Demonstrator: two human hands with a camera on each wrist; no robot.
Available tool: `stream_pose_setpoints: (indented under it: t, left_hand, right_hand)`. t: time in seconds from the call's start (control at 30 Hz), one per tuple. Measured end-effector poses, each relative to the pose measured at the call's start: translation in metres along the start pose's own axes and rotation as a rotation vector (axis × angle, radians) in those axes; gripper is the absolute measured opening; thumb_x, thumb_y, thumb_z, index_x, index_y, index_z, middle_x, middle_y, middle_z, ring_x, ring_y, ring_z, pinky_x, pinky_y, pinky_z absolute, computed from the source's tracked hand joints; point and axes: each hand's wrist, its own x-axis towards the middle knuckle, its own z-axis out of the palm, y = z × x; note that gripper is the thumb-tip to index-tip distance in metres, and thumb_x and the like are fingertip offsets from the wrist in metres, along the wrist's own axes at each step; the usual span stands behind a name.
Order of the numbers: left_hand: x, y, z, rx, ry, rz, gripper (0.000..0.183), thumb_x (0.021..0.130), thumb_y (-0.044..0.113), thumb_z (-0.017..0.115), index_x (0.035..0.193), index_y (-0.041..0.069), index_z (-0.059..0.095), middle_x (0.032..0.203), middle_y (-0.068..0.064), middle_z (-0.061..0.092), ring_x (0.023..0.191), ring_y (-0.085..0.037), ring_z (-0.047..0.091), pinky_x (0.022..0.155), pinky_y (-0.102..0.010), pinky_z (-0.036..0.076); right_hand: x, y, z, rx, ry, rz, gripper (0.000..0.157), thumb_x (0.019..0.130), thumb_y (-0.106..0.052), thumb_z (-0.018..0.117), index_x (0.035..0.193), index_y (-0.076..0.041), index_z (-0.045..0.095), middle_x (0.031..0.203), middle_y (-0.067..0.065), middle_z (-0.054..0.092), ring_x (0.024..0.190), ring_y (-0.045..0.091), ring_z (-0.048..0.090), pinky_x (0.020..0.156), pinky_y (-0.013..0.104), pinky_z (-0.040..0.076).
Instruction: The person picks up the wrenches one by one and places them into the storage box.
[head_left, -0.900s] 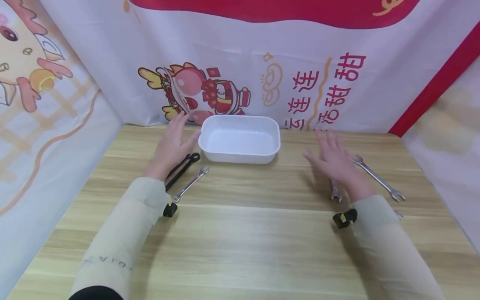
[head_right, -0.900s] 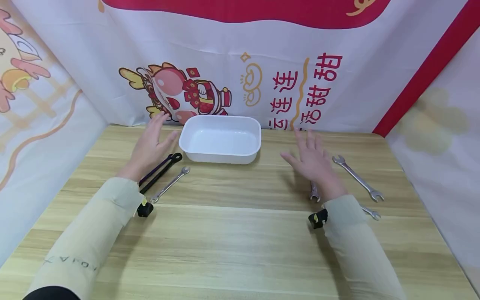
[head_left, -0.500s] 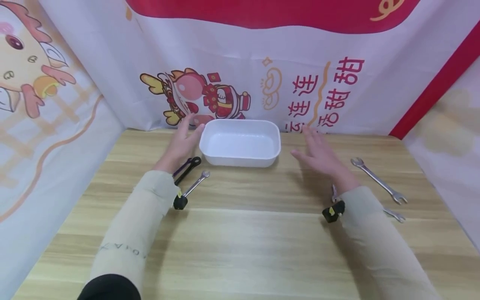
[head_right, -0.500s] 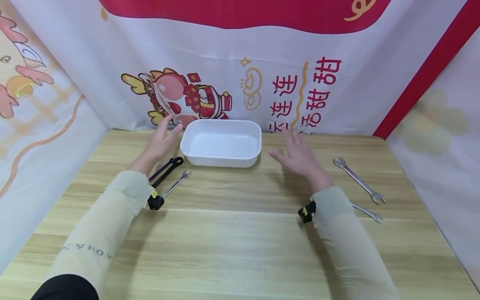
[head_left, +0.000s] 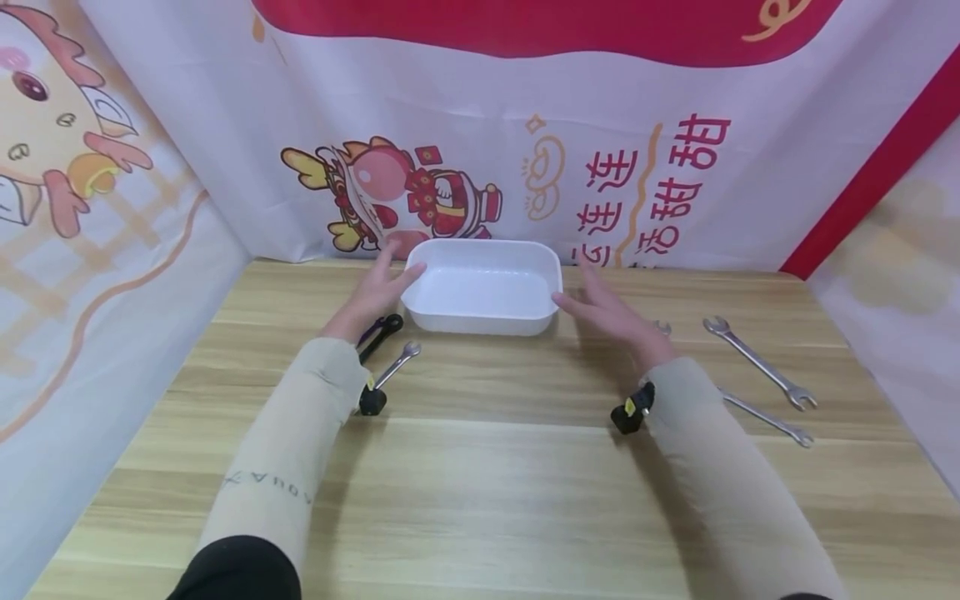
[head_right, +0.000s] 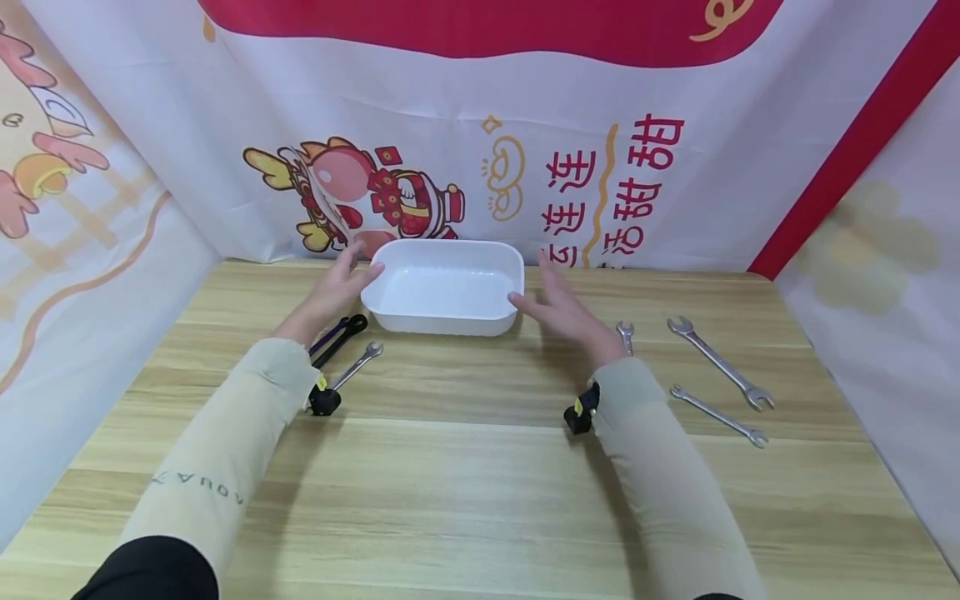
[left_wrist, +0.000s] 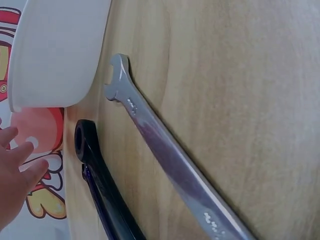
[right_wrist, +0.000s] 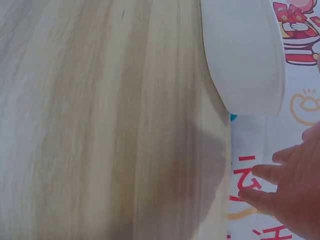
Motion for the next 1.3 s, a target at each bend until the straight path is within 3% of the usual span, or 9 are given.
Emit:
stream_pose_setpoints:
  t: [0.23, 0.47, 0.77, 1.0, 1.13, 1.3]
  left_hand:
    - [-0.001, -0.005, 0.002, 0.03, -0.043, 0.031, 0.104, 0.086, 0.069, 0.06, 0.161, 0.02, 0.008, 0.168, -0.009, 0.013, 0.154, -0.032, 0.014, 0.124, -0.056, 0.019]
    - [-0.001, -0.012, 0.005, 0.054, -0.053, 0.019, 0.111, 0.081, 0.064, 0.07, 0.161, 0.021, 0.005, 0.168, -0.007, 0.012, 0.155, -0.03, 0.012, 0.124, -0.057, 0.017]
    - [-0.002, -0.014, 0.005, 0.044, -0.067, 0.023, 0.115, 0.08, 0.054, 0.078, 0.161, 0.018, 0.005, 0.168, -0.007, 0.012, 0.155, -0.03, 0.013, 0.124, -0.057, 0.017]
    - [-0.002, -0.015, 0.008, -0.011, -0.095, 0.101, 0.106, 0.082, 0.038, 0.081, 0.16, 0.023, 0.012, 0.163, -0.006, 0.026, 0.147, -0.029, 0.03, 0.122, -0.054, 0.025]
    - [-0.004, -0.01, 0.009, -0.044, -0.133, 0.14, 0.102, 0.082, 0.032, 0.082, 0.159, 0.029, 0.015, 0.158, -0.005, 0.034, 0.137, -0.03, 0.04, 0.119, -0.055, 0.032]
    - [-0.018, 0.008, 0.007, -0.072, -0.175, 0.122, 0.104, 0.082, 0.024, 0.082, 0.16, 0.022, 0.014, 0.158, -0.012, 0.033, 0.137, -0.036, 0.04, 0.118, -0.059, 0.031]
  right_hand:
    - [-0.002, -0.027, 0.004, 0.121, -0.07, 0.093, 0.098, 0.097, -0.039, 0.061, 0.158, -0.03, -0.015, 0.167, 0.001, -0.015, 0.156, 0.03, -0.007, 0.123, 0.061, -0.004]
    - [0.001, -0.028, 0.013, 0.234, -0.085, -0.023, 0.108, 0.089, -0.023, 0.074, 0.16, -0.026, -0.006, 0.169, 0.01, 0.001, 0.155, 0.033, 0.003, 0.124, 0.06, -0.001]
    - [0.008, -0.028, 0.02, 0.302, -0.097, -0.071, 0.111, 0.083, -0.014, 0.079, 0.16, -0.019, -0.001, 0.165, 0.01, 0.016, 0.151, 0.033, 0.02, 0.124, 0.057, 0.011]
    - [0.01, -0.029, 0.023, 0.298, -0.11, -0.082, 0.117, 0.082, -0.016, 0.08, 0.16, -0.018, -0.007, 0.165, 0.015, 0.013, 0.149, 0.037, 0.021, 0.124, 0.058, 0.01]
    - [0.011, -0.027, 0.023, 0.318, -0.113, -0.069, 0.12, 0.081, -0.016, 0.081, 0.16, -0.019, -0.01, 0.166, 0.014, 0.011, 0.15, 0.037, 0.019, 0.124, 0.058, 0.008]
    - [0.009, -0.029, 0.022, 0.316, -0.114, -0.052, 0.121, 0.081, -0.016, 0.081, 0.16, -0.019, -0.01, 0.166, 0.014, 0.008, 0.151, 0.037, 0.016, 0.124, 0.057, 0.006]
